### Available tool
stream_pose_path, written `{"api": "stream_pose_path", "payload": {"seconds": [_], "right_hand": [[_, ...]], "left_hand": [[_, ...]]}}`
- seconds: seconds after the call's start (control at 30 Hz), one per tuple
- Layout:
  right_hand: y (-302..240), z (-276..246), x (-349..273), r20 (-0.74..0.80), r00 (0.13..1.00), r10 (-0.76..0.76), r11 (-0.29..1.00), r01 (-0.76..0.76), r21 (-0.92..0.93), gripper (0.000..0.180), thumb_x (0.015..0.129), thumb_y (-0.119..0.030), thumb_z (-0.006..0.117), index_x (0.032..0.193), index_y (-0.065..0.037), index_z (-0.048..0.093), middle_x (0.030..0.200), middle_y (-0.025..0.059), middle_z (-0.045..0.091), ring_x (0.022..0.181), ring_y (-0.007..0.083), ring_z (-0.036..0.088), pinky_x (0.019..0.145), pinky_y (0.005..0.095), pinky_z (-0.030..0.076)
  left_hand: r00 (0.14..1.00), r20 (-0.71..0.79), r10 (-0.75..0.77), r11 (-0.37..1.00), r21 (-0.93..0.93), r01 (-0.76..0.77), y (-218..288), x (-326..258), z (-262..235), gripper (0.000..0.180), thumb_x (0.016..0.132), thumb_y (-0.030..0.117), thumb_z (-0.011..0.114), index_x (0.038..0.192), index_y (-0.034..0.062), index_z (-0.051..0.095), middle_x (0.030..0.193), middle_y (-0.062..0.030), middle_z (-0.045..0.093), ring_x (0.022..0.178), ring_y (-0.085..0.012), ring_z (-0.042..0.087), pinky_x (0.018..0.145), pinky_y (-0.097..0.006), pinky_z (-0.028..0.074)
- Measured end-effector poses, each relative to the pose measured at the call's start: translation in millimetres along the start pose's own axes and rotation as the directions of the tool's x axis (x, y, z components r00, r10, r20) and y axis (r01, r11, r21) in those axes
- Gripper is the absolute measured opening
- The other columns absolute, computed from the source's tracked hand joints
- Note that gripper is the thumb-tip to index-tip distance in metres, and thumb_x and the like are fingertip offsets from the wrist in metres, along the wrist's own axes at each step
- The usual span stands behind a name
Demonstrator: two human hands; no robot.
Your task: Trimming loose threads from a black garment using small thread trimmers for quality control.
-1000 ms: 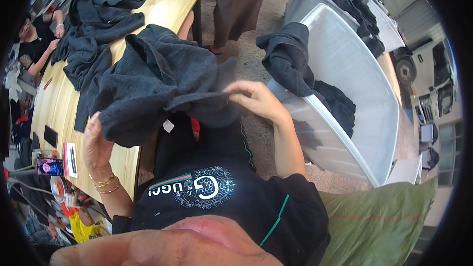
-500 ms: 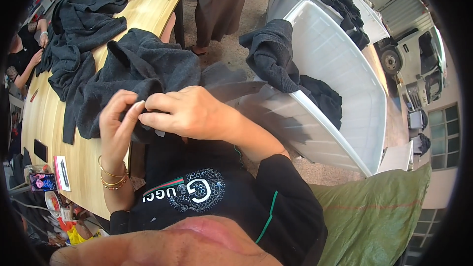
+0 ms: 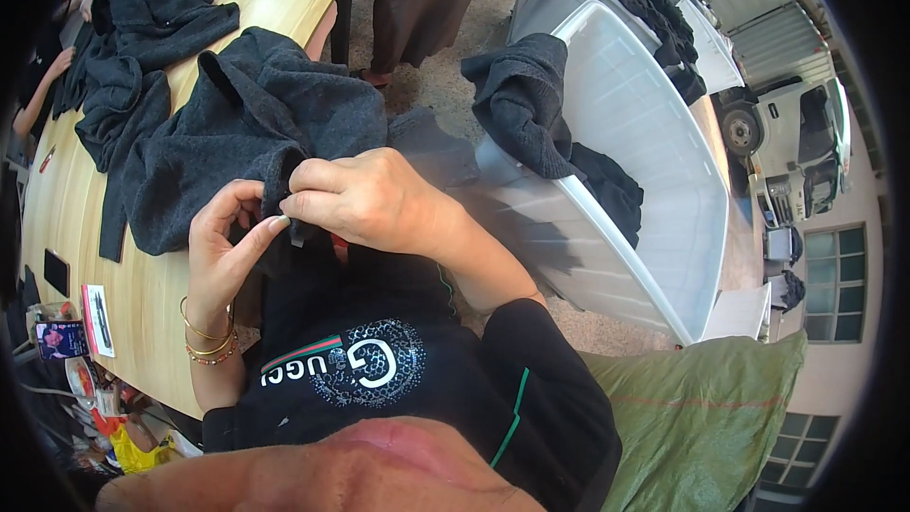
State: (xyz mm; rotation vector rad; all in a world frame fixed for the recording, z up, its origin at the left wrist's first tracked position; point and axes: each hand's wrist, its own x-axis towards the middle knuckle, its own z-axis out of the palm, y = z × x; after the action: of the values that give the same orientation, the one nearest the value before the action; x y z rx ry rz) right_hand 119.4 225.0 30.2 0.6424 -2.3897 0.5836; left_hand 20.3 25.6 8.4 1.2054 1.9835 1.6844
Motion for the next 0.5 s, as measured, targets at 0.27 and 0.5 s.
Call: {"api": "stream_pose_path", "payload": {"seconds": [0.27,0.5], "right_hand": [[8,5,-2,0.058,0.996,0.067,0.948,-0.081,0.307,0.024,0.071,-0.001,0.076,0.094,-0.004,0.072,0.089,0.0074,0.066,0.073,0.0232,0.067,0.062,0.0302,0.054],[17,3,0,0.13,0.99,0.045,0.907,-0.095,0.409,0.037,0.071,0.003,0.074,0.107,-0.005,0.071,0.1,0.009,0.066,0.083,0.023,0.068,0.068,0.0295,0.055]], "left_hand": [[1.0,-0.011,-0.001,0.987,-0.158,-0.001,-10,-4,6,0.024,0.075,0.005,0.078,0.094,0.0008,0.063,0.084,-0.0026,0.062,0.074,-0.01,0.055,0.069,-0.023,0.045],[0.998,-0.042,0.039,0.996,-0.083,-0.042,-13,-8,4,0.022,0.075,0.004,0.076,0.092,0.0004,0.063,0.082,-0.0042,0.061,0.072,-0.0118,0.056,0.068,-0.024,0.046]]}}
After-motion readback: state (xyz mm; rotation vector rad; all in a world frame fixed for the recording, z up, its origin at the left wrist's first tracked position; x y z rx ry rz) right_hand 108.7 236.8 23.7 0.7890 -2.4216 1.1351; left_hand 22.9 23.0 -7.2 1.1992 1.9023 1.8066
